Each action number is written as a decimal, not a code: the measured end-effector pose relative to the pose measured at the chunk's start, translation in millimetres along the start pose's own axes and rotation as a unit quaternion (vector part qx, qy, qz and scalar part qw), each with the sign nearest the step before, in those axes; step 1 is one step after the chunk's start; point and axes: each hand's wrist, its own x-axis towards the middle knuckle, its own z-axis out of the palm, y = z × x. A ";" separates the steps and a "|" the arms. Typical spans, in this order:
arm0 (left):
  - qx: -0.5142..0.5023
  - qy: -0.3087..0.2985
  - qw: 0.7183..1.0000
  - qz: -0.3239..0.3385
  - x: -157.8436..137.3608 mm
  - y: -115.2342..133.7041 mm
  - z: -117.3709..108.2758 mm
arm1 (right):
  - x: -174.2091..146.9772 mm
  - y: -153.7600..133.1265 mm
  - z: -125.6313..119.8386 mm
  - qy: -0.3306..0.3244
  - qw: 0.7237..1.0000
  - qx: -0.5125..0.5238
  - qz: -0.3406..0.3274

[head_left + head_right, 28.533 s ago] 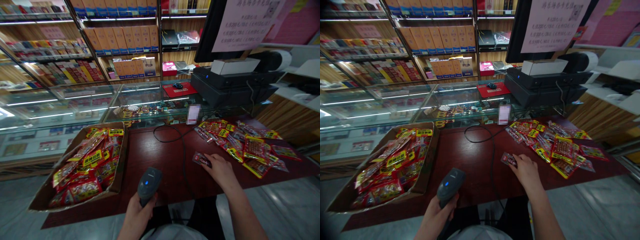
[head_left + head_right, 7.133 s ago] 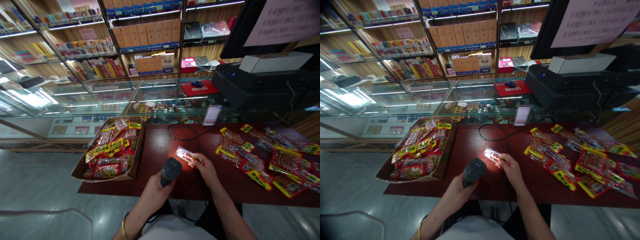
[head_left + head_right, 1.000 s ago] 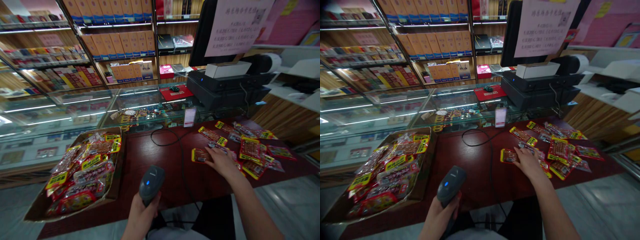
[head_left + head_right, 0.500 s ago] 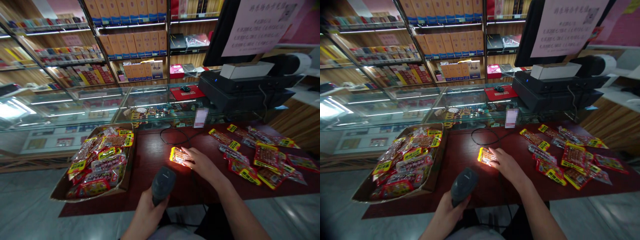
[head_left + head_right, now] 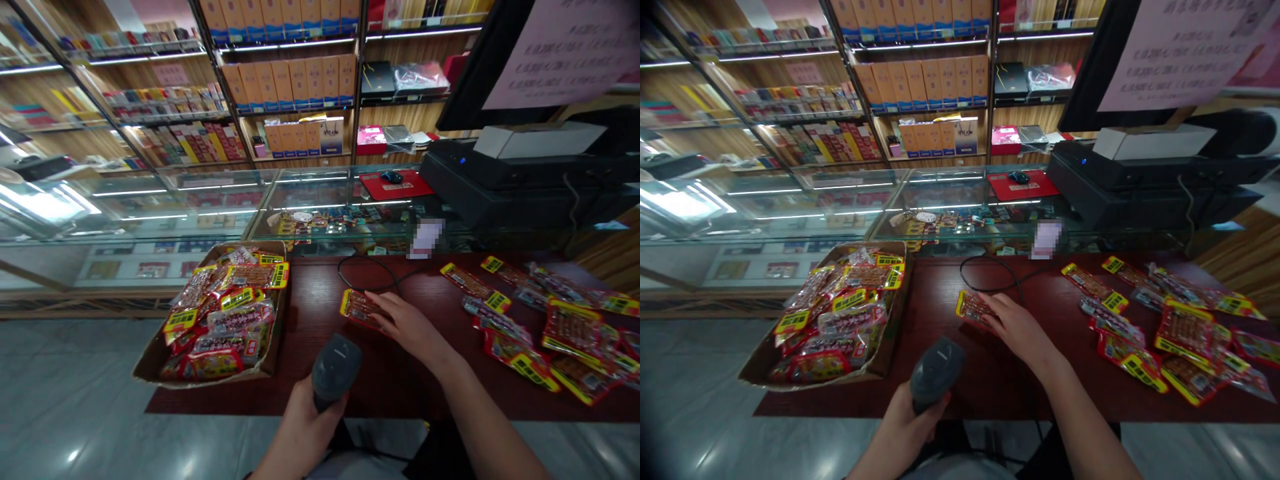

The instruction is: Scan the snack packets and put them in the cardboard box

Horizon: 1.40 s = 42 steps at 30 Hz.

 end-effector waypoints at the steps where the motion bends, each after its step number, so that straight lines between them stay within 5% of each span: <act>1: 0.001 -0.003 1.000 -0.005 -0.3 -0.5 -2.5 | 5.4 -3.1 0.9 0.001 1.000 -0.004 -0.007; 9: -0.016 0.073 0.997 -0.026 0.8 -9.5 -15.7 | 91.6 -76.1 24.9 0.069 0.994 0.071 -0.052; 16: -0.018 0.090 0.995 -0.033 -5.2 -15.4 -18.7 | 169.0 -165.6 89.8 -0.055 0.990 0.115 -0.065; 19: 0.001 0.098 0.994 -0.041 -5.8 -19.3 -21.6 | 166.7 -176.6 94.9 -0.023 0.991 0.093 -0.091; 22: 0.031 0.101 0.993 -0.043 -2.4 -27.9 -23.7 | 139.5 -146.2 81.2 0.014 0.992 0.084 -0.092; 26: 0.065 0.063 0.996 -0.027 9.9 -37.1 -19.2 | 68.9 -50.0 32.1 0.087 0.995 -0.040 0.028; 31: 0.067 0.005 0.998 -0.018 19.2 -25.8 2.9 | -46.6 69.1 -51.6 0.233 0.898 -0.251 0.276; 33: 0.065 -0.011 0.998 -0.016 20.1 -17.8 13.4 | -80.9 99.2 -73.4 0.237 0.842 -0.314 0.368; 35: 0.064 -0.018 0.998 -0.011 20.2 -10.7 22.6 | -101.6 118.4 -85.4 0.206 0.816 -0.334 0.424; 38: 0.064 -0.026 0.998 -0.001 18.6 -3.1 31.2 | -109.5 130.7 -92.1 0.191 0.821 -0.337 0.419; 42: 0.073 -0.019 0.997 0.005 14.5 2.6 32.0 | -96.9 123.6 -87.5 0.227 0.854 -0.356 0.306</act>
